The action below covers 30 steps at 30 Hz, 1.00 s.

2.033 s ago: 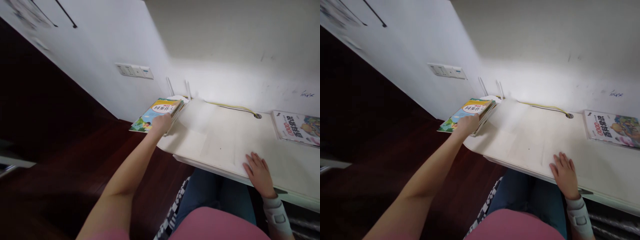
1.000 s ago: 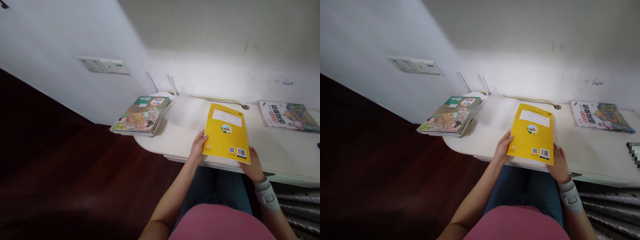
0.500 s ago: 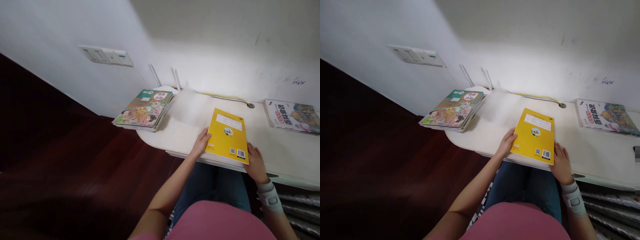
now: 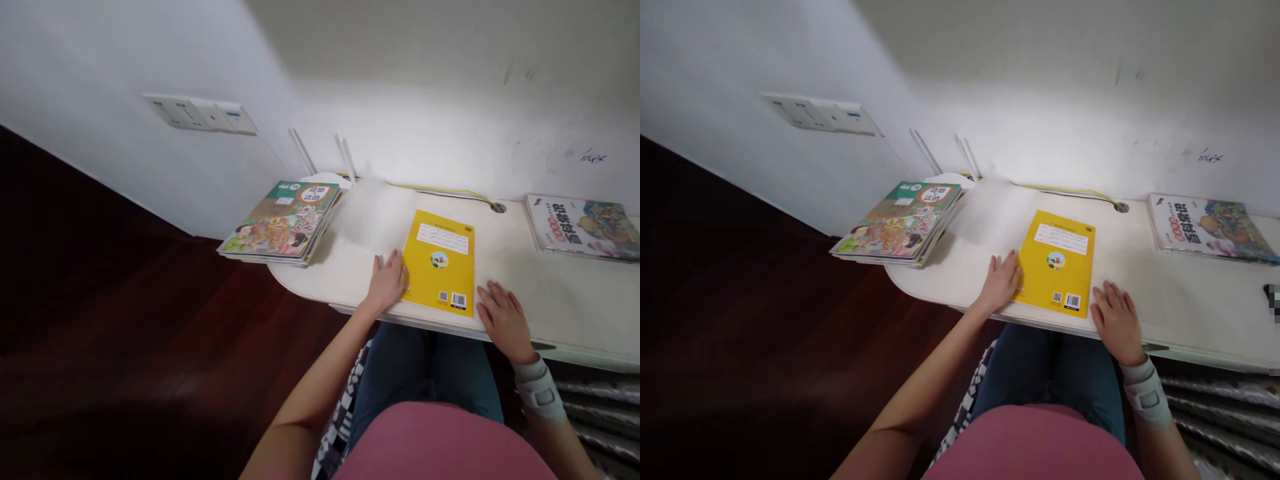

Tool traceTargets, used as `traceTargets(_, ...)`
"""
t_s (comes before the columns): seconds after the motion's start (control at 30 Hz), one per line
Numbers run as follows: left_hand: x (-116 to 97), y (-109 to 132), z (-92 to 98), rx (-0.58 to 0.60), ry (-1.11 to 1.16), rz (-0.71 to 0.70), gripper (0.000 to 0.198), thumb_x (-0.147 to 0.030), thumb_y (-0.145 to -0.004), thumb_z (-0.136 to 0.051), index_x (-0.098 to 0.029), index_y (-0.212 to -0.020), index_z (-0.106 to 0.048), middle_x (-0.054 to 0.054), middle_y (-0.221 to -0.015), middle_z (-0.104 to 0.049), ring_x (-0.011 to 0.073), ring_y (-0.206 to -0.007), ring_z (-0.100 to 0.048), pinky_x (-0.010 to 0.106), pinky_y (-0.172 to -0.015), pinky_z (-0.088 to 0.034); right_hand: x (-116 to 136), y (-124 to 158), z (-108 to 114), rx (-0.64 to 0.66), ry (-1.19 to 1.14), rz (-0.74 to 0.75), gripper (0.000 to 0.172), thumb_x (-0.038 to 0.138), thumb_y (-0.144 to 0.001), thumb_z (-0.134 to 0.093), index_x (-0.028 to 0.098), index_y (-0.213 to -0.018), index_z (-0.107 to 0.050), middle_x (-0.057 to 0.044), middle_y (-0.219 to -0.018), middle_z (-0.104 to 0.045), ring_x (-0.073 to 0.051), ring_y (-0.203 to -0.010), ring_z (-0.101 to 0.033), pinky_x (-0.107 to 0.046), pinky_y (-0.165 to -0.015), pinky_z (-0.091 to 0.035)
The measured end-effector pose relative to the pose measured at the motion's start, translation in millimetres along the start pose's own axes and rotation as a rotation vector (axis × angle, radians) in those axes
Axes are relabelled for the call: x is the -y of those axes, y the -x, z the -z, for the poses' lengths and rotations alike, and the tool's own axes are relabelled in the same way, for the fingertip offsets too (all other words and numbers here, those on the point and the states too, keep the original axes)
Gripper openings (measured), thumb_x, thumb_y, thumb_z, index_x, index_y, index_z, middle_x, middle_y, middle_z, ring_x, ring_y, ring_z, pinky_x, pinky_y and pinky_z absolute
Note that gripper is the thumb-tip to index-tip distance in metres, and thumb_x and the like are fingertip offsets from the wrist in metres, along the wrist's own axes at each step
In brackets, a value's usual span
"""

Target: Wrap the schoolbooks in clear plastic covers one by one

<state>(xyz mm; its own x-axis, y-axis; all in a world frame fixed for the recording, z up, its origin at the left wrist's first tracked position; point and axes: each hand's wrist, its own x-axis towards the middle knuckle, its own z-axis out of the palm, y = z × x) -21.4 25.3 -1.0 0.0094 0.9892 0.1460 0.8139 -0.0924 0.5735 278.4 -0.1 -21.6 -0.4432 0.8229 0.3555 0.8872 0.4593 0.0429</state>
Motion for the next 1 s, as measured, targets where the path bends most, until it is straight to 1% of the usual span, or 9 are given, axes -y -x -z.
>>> traceTargets(0.13, 7.2, 0.5, 5.5, -0.048, -0.092, 0.037, 0.042, -0.024, -0.092, -0.029, -0.009, -0.127, -0.046, 0.023, -0.136, -0.051, 0.0295, -0.141, -0.027, 0.061, -0.112, -0.010, 1.0, -0.9, 2.3, -0.011, -0.019, -0.003, 0.039, 0.030, -0.094, -0.039, 0.017, -0.126, -0.057, -0.015, -0.136, -0.053, -0.027, -0.125, -0.050, -0.044, -0.101, -0.038)
traceTargets(0.23, 14.5, -0.1, 14.6, -0.025, -0.112, 0.106, 0.044, -0.027, -0.093, -0.027, -0.008, -0.129, -0.045, 0.022, -0.138, -0.050, 0.0329, -0.142, -0.022, 0.063, -0.110, -0.014, 1.3, -0.9, 3.2, 0.000, -0.009, -0.001, 0.039, 0.030, -0.095, -0.038, 0.016, -0.125, -0.057, -0.016, -0.136, -0.053, -0.026, -0.125, -0.050, -0.044, -0.101, -0.039)
traceTargets(0.4, 22.6, 0.4, 25.9, 0.062, -0.097, 0.121, 0.050, -0.030, -0.095, -0.024, -0.010, -0.138, -0.038, 0.017, -0.144, -0.044, 0.0309, -0.142, -0.024, 0.057, -0.112, -0.019, 2.2, -0.8, 3.6, 0.005, 0.000, 0.000, 0.038, 0.030, -0.095, -0.038, 0.016, -0.125, -0.057, -0.015, -0.137, -0.053, -0.026, -0.126, -0.049, -0.043, -0.101, -0.038)
traceTargets(0.5, 23.7, 0.6, 27.4, 0.074, -0.150, 0.096, 0.051, -0.026, -0.094, -0.027, -0.012, -0.142, -0.035, 0.015, -0.148, -0.039, 0.0301, -0.142, -0.024, 0.055, -0.113, -0.018, 2.2, -0.8, 3.5, 0.010, -0.006, -0.004, 0.038, 0.030, -0.095, -0.039, 0.016, -0.126, -0.057, -0.015, -0.137, -0.053, -0.027, -0.126, -0.049, -0.043, -0.101, -0.038)
traceTargets(0.6, 22.6, 1.4, 27.6, 0.069, -0.204, 0.088, 0.051, -0.024, -0.094, -0.028, -0.015, -0.143, -0.036, 0.013, -0.148, -0.040, 0.0287, -0.141, -0.028, 0.055, -0.113, -0.020, 2.4, -0.9, 4.0, 0.011, -0.011, -0.004, 0.038, 0.030, -0.095, -0.039, 0.016, -0.126, -0.057, -0.015, -0.137, -0.053, -0.026, -0.126, -0.049, -0.044, -0.102, -0.038)
traceTargets(0.73, 16.8, 9.4, 27.1, -0.026, -0.280, 0.121, 0.048, -0.029, -0.094, -0.030, -0.013, -0.138, -0.044, 0.016, -0.146, -0.042, 0.0311, -0.140, -0.030, 0.057, -0.112, -0.021, 3.5, -1.2, 5.5, 0.007, -0.019, -0.011, 0.039, 0.031, -0.095, -0.039, 0.015, -0.125, -0.057, -0.015, -0.136, -0.053, -0.026, -0.126, -0.049, -0.043, -0.102, -0.037)
traceTargets(0.83, 10.4, 20.0, 24.4, -0.118, -0.328, 0.144, 0.046, -0.036, -0.094, -0.035, -0.017, -0.134, -0.049, 0.015, -0.146, -0.042, 0.0342, -0.141, -0.026, 0.062, -0.111, -0.018, 3.6, -1.1, 5.2, 0.011, -0.042, -0.014, 0.039, 0.031, -0.095, -0.039, 0.017, -0.126, -0.057, -0.015, -0.137, -0.054, -0.026, -0.126, -0.049, -0.043, -0.103, -0.037)
traceTargets(0.9, 6.5, 25.9, 21.4, -0.136, -0.339, 0.163, 0.047, -0.039, -0.093, -0.038, -0.018, -0.133, -0.050, 0.016, -0.147, -0.040, 0.0362, -0.141, -0.023, 0.065, -0.109, -0.017, 3.3, -0.7, 4.5, 0.012, -0.055, -0.017, 0.039, 0.031, -0.094, -0.040, 0.017, -0.127, -0.056, -0.015, -0.137, -0.053, -0.026, -0.127, -0.048, -0.044, -0.103, -0.036)
traceTargets(1.0, 2.1, 29.4, 17.4, -0.114, -0.349, 0.198, 0.048, -0.040, -0.092, -0.041, -0.016, -0.132, -0.051, 0.017, -0.149, -0.037, 0.0388, -0.141, -0.022, 0.067, -0.108, -0.018, 3.0, -0.5, 4.2, 0.013, -0.054, -0.019, 0.039, 0.031, -0.094, -0.040, 0.017, -0.127, -0.056, -0.015, -0.138, -0.052, -0.026, -0.128, -0.047, -0.044, -0.103, -0.036)
